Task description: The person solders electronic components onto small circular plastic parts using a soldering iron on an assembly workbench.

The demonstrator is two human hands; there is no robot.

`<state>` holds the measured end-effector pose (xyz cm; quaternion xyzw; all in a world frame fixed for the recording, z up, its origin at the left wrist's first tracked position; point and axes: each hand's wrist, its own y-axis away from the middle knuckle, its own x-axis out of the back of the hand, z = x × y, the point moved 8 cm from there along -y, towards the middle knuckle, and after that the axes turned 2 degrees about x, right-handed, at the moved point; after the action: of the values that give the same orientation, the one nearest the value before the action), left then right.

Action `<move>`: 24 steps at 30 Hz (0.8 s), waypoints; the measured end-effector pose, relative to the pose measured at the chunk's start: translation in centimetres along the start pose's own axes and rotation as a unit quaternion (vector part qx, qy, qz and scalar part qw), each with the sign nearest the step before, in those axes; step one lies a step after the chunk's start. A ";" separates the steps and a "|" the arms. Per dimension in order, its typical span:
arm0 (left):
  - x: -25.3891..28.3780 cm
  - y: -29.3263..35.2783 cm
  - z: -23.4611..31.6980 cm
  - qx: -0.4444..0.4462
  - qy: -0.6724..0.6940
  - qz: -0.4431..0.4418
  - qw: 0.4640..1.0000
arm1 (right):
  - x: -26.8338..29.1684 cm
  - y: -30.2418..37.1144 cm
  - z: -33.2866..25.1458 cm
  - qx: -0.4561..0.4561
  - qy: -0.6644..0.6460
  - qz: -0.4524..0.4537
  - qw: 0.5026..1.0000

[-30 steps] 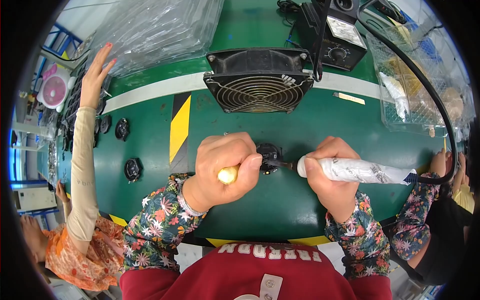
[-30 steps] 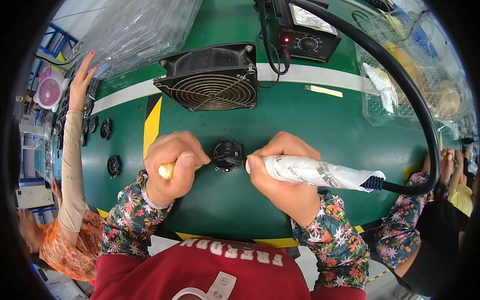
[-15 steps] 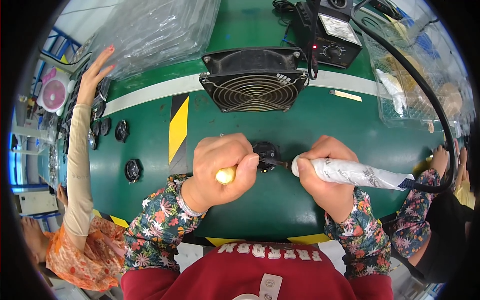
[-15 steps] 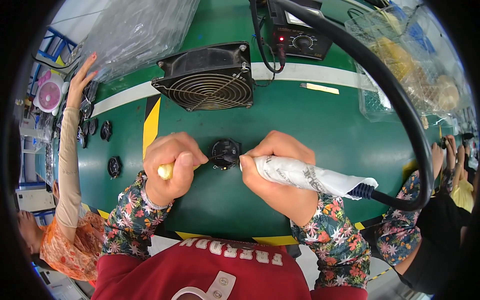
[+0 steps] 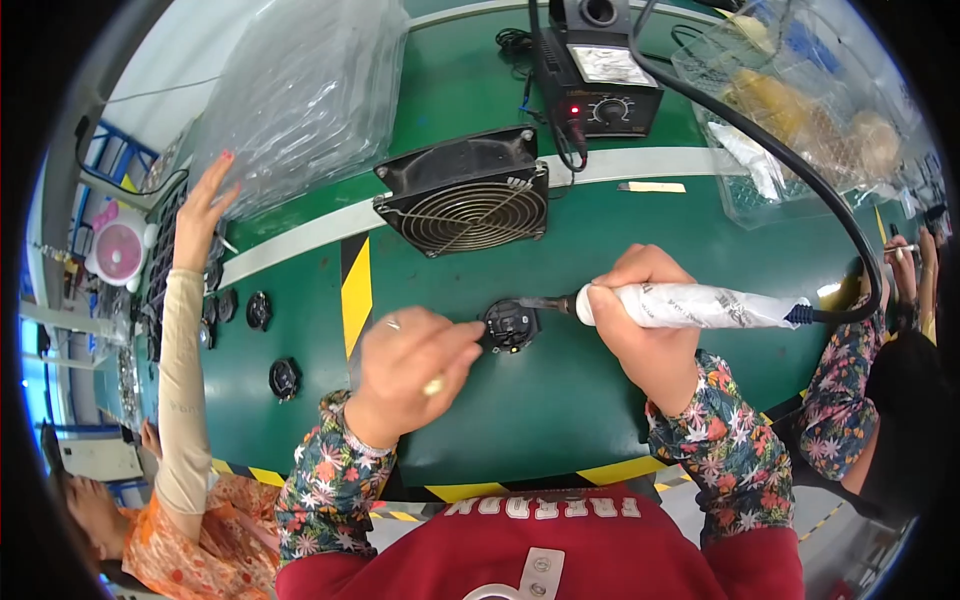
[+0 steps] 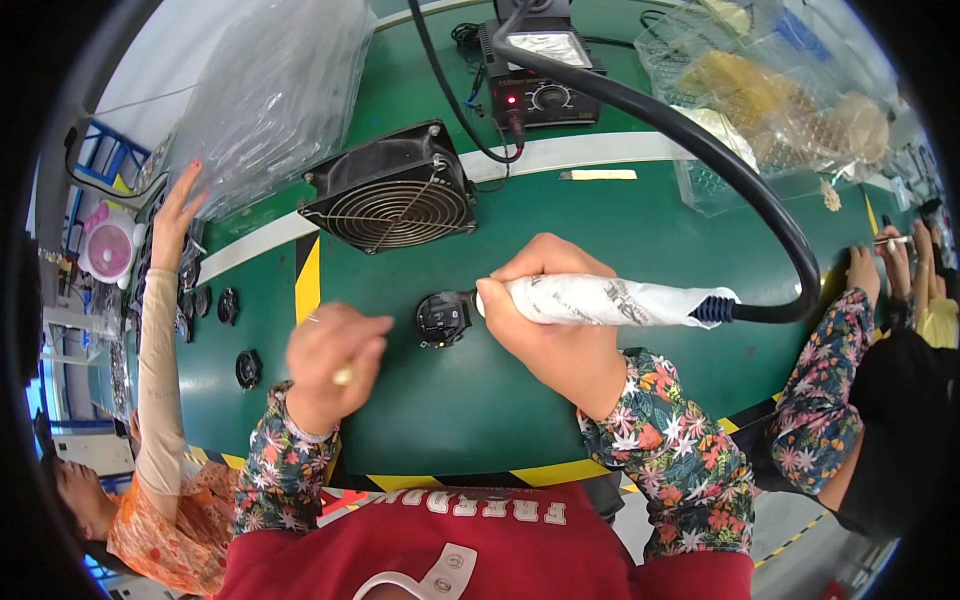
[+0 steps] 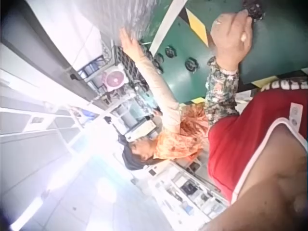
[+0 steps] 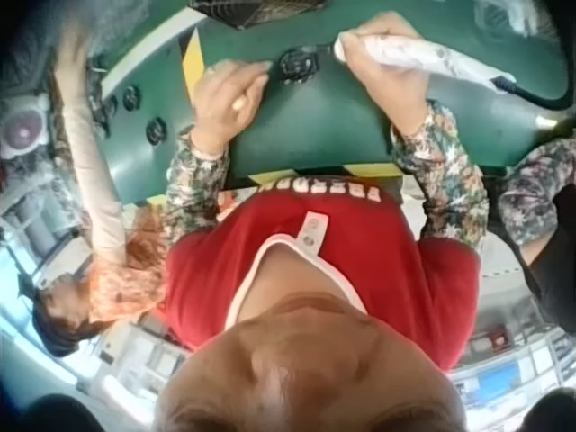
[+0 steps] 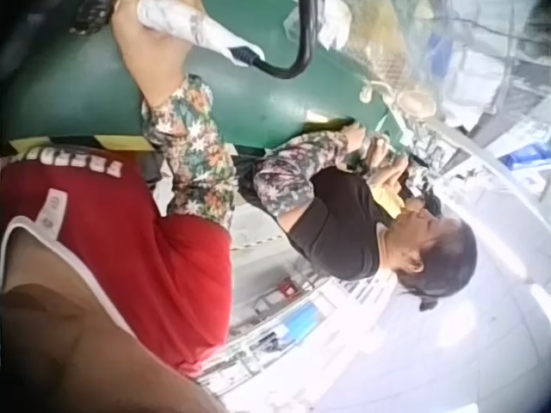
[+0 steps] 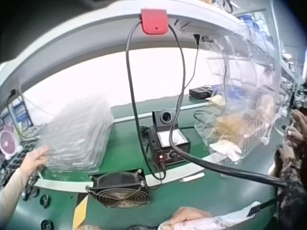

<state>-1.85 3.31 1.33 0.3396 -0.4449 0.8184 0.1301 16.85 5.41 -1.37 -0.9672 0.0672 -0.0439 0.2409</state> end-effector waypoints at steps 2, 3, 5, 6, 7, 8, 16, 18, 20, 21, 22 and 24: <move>-2.9 1.2 -0.6 0.032 -0.067 -0.163 0.984 | -0.1 -0.1 0.0 0.011 0.019 -0.002 1.000; -3.2 1.3 -0.4 0.029 -0.066 -0.165 0.984 | 0.0 0.0 0.0 0.011 0.019 0.001 1.000; -4.5 1.7 -1.2 0.093 -0.075 -0.221 0.968 | -0.6 0.2 0.5 -0.009 0.003 -0.031 0.999; -4.7 1.7 -1.4 0.099 -0.085 -0.231 0.964 | -0.5 0.1 0.3 -0.010 0.003 -0.029 1.000; -4.7 1.6 -1.3 0.098 -0.084 -0.233 0.964 | -0.4 0.1 0.2 -0.010 0.004 -0.029 1.000; -4.7 1.4 -1.3 0.104 -0.085 -0.228 0.964 | -0.3 0.0 0.0 -0.010 0.005 -0.029 1.000; -4.7 1.5 -1.6 0.132 -0.068 -0.180 0.972 | 0.1 0.0 -0.5 0.002 0.000 -0.023 1.000; -5.0 1.4 -1.6 0.128 -0.063 -0.173 0.974 | 0.3 -0.1 -0.7 0.008 0.007 -0.022 1.000; -5.5 1.1 -1.6 0.125 -0.055 -0.164 0.977 | 0.7 -0.2 -1.0 0.029 0.002 0.001 1.000; -6.4 0.7 -1.0 0.100 -0.037 -0.171 0.979 | 0.8 -0.2 -1.2 0.028 0.007 -0.004 1.000; -7.4 0.4 -0.2 0.074 -0.018 -0.177 0.981 | 1.1 -0.3 -1.4 0.030 -0.012 0.008 0.999; -9.4 -0.8 3.0 0.033 0.001 -0.198 0.980 | 1.1 -0.5 -1.7 0.029 -0.022 0.015 0.999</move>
<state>6.78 2.18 -3.29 0.4245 -0.3418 0.7908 0.2787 17.77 4.88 0.46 -0.9594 0.0749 -0.0212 0.2709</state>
